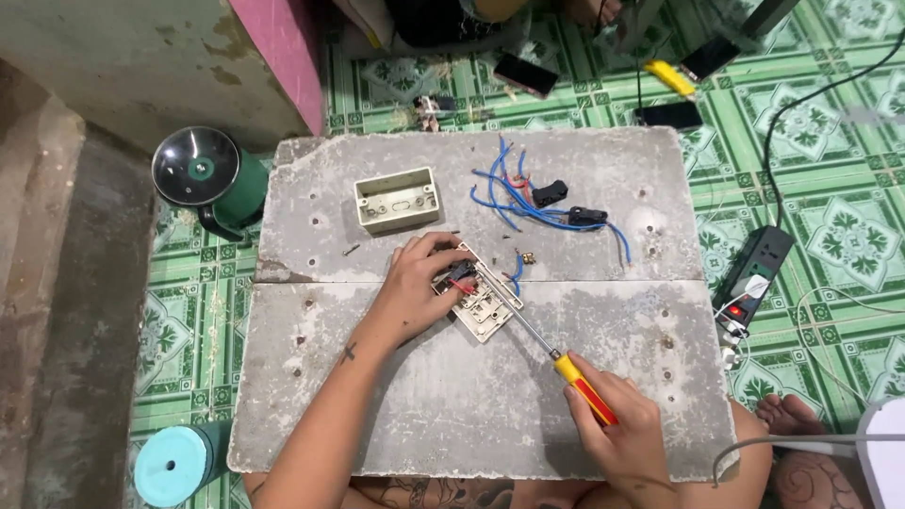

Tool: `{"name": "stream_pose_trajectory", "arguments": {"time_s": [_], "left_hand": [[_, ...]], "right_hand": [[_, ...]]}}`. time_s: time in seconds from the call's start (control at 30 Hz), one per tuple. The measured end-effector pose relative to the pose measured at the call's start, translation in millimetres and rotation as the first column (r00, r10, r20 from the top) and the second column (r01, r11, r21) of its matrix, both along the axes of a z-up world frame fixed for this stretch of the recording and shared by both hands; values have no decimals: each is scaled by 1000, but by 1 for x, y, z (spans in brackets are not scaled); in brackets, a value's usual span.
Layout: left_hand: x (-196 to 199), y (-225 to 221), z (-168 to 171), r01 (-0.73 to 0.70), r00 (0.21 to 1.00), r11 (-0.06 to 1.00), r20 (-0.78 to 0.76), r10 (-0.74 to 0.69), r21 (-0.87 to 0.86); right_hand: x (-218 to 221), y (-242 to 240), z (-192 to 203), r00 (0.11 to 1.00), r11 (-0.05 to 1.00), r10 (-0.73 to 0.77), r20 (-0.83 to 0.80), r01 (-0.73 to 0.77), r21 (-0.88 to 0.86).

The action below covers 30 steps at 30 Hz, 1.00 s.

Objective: The person is assembling an electrical switch by connecting wires to the terminals using a screwdriver. They strip wire ends, insert them into the switch, and tighten the screws to secure the connections.

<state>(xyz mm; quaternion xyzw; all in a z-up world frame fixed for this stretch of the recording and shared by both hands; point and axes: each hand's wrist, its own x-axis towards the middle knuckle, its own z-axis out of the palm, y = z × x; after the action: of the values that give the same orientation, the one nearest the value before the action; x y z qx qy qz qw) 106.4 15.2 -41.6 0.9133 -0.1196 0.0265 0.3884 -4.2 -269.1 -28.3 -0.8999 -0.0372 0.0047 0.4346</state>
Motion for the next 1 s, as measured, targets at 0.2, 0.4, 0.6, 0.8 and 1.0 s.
{"name": "stream_pose_trajectory", "arguments": {"time_s": [0.2,0.4,0.6,0.8,1.0], "left_hand": [[1,1,3,27,1000,1000,1,-27,14],[3,0,-5,15,1000,1000,6,-15,16],[5,-3,-3,29,999,998,29,-30,55],[9,-3,3,40,999,999,18,-41,26],[11,-3,6,33,998,999,-48,-32,20]], "right_hand": [[-1,1,1,1000,999,23,-14,-24,-23],[-2,-9,-18,998,993,30,-49,-36,-115],[-3,-19,-25,995,998,61,-83,-63,-17],[-9,-22,-40,996,1000,0,-93,-1,-5],[-8,-44,-60,982,959,171,-77,-184,-217]]}}
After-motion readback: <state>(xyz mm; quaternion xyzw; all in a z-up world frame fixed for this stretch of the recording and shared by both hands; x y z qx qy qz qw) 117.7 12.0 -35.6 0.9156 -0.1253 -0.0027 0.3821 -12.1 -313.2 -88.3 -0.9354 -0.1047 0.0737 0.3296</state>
